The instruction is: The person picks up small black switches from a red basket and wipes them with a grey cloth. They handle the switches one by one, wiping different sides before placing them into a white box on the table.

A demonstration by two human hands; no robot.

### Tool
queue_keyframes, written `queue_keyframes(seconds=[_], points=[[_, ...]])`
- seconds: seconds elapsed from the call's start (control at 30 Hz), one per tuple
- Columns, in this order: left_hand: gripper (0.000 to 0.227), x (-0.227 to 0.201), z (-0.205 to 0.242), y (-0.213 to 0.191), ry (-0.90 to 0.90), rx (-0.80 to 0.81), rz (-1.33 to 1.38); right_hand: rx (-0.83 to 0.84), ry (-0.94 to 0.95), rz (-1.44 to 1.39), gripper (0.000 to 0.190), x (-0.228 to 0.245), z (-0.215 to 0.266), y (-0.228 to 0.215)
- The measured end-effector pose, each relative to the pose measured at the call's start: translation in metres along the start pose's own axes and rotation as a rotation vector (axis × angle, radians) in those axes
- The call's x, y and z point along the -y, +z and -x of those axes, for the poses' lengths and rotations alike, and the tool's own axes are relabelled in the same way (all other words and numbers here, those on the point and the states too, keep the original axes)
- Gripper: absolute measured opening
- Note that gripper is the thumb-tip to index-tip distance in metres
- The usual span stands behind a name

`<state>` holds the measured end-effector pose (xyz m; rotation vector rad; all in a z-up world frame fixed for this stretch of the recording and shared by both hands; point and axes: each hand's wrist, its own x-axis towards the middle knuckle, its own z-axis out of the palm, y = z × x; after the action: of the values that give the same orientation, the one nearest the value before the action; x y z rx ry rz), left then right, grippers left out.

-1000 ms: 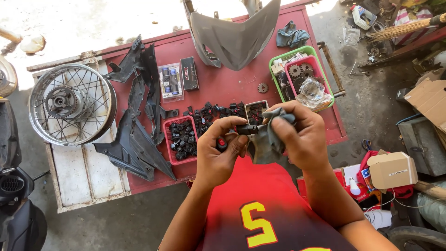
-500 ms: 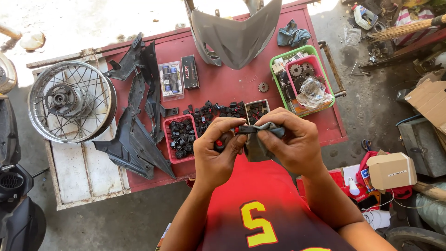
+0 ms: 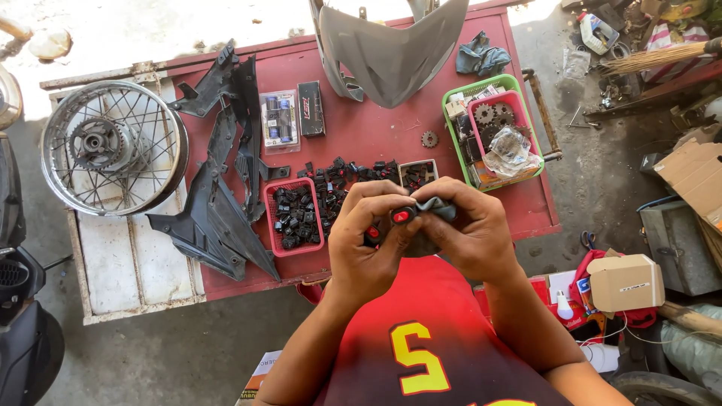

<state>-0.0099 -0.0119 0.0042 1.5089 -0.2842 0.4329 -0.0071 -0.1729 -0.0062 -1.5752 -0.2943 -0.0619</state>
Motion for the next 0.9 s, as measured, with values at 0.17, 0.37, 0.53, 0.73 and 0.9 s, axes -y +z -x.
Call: queue_keyframes(seconds=[0.17, 0.37, 0.53, 0.73, 0.9], points=[[0.017, -0.003, -0.004, -0.004, 0.054, -0.015, -0.046, -0.033, -0.006, 0.068, 0.035, 0.015, -0.010, -0.008], [0.021, -0.004, -0.005, -0.003, 0.049, -0.017, -0.084, -0.004, 0.017, 0.017, 0.040, 0.032, -0.011, -0.006], [0.026, -0.002, -0.004, -0.005, 0.068, 0.021, -0.101, -0.101, 0.046, -0.140, 0.041, 0.022, -0.011, -0.006], [0.019, 0.003, -0.005, -0.004, 0.016, 0.050, -0.019, -0.082, 0.119, -0.241, 0.039, 0.015, -0.017, -0.004], [0.017, 0.010, -0.007, 0.002, -0.023, 0.091, -0.008, -0.107, 0.183, -0.186, 0.033, 0.007, -0.018, -0.012]])
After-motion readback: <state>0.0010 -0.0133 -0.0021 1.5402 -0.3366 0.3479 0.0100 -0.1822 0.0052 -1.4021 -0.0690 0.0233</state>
